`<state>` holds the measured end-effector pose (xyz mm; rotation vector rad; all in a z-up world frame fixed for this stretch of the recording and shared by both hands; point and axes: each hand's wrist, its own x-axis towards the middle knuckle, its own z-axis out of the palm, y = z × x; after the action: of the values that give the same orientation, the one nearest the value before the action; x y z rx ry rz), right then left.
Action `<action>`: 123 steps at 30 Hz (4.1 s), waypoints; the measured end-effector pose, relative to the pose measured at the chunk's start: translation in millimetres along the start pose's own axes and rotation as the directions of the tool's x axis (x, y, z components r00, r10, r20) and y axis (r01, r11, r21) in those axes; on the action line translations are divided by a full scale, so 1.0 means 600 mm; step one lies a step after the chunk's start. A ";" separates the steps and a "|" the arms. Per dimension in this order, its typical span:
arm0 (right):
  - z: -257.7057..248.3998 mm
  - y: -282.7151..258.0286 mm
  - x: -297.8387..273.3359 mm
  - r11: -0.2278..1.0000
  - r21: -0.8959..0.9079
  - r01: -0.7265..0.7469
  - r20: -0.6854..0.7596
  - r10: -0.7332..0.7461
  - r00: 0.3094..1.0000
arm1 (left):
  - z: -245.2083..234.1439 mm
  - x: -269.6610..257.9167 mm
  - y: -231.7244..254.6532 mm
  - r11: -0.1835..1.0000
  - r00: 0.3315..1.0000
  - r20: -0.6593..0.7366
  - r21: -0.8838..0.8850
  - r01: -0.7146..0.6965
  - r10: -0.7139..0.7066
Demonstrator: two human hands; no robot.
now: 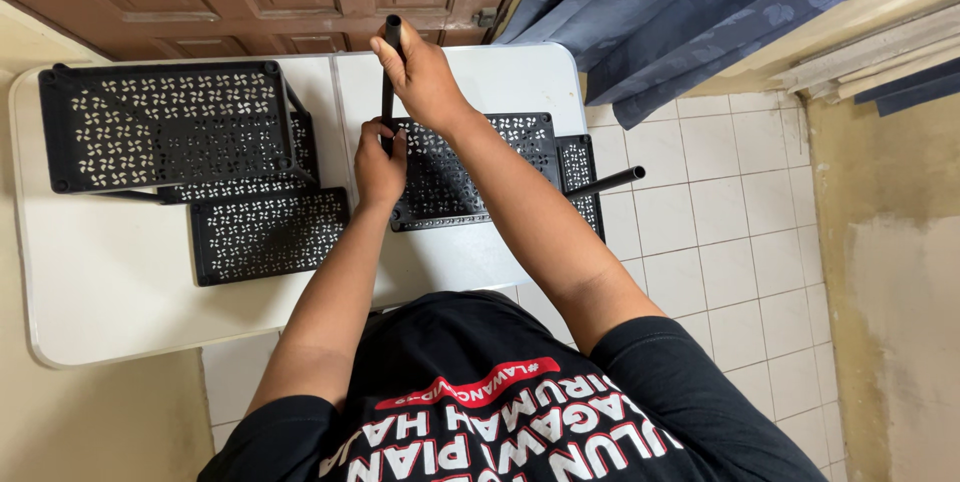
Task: The person assembles a black plastic rack by inserting cylindrical rods into holes on perforated trays. They align and press the rods into place, then stack additional trays on top to form a multi-tier structure.
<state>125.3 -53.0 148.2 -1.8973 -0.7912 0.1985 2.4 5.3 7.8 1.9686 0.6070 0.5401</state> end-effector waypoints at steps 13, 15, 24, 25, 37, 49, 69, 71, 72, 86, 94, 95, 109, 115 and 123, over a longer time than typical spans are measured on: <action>0.002 0.002 0.018 0.998 0.031 -0.047 -0.013 0.048 0.999 | 0.008 0.013 -0.012 1.000 1.000 0.005 -0.006 0.010 -0.010; 0.003 0.005 0.017 1.000 0.017 -0.022 -0.027 0.023 0.999 | 0.007 0.013 -0.011 1.000 1.000 0.011 -0.004 0.013 -0.013; 0.006 0.008 0.012 1.000 0.016 0.011 -0.037 -0.011 0.999 | 0.002 0.007 -0.006 1.000 0.999 0.025 0.018 0.020 -0.021; 0.006 0.007 0.011 1.000 0.019 0.002 -0.038 -0.001 0.999 | 0.002 0.006 -0.006 1.000 1.000 0.024 0.021 0.010 -0.010; 0.001 -0.008 -0.005 0.995 0.075 -0.061 -0.033 0.064 0.997 | -0.004 -0.006 -0.004 0.999 0.999 0.046 0.047 0.023 -0.025; -0.001 -0.006 -0.016 0.994 0.068 -0.088 0.000 0.088 0.996 | -0.006 -0.014 -0.004 0.997 0.998 0.058 0.076 0.006 -0.011; 0.004 -0.002 -0.014 0.994 0.094 -0.050 -0.019 0.052 0.998 | -0.003 0.015 -0.010 0.988 0.987 0.093 0.101 0.120 -0.129; 0.003 -0.001 -0.015 0.994 0.084 -0.066 -0.015 0.068 0.998 | -0.004 0.016 -0.015 0.987 0.986 0.107 0.109 0.119 -0.131; 0.003 -0.002 -0.016 0.994 0.079 -0.073 -0.013 0.075 0.997 | -0.004 0.017 -0.018 0.987 0.985 0.114 0.113 0.118 -0.131; 0.006 -0.004 -0.020 1.000 0.019 -0.004 -0.059 0.005 0.998 | 0.012 0.039 -0.041 0.993 0.997 0.009 0.088 0.073 -0.074; 0.009 -0.006 -0.028 0.998 0.049 -0.039 -0.050 0.042 0.998 | 0.008 0.025 -0.045 0.996 0.999 0.020 0.076 0.039 -0.041; 0.009 -0.008 -0.028 0.998 0.057 -0.041 -0.050 0.044 0.998 | 0.009 0.026 -0.045 0.997 0.999 0.017 0.074 0.039 -0.040; 0.000 -0.012 -0.032 0.995 0.089 -0.048 -0.007 0.048 0.999 | -0.006 0.045 -0.034 0.968 0.974 0.148 0.214 0.135 -0.169; 0.001 -0.007 -0.029 0.995 0.095 -0.037 0.012 0.036 0.999 | -0.021 0.053 -0.012 0.945 0.957 0.191 0.288 0.156 -0.216; -0.004 0.004 -0.025 0.996 0.088 -0.005 0.039 0.001 0.999 | -0.045 0.062 0.020 0.921 0.925 0.322 0.383 0.067 -0.201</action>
<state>115.8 -64.7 143.8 -1.8160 -0.7929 0.2687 17.2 41.6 34.9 2.2800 0.6393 -0.0306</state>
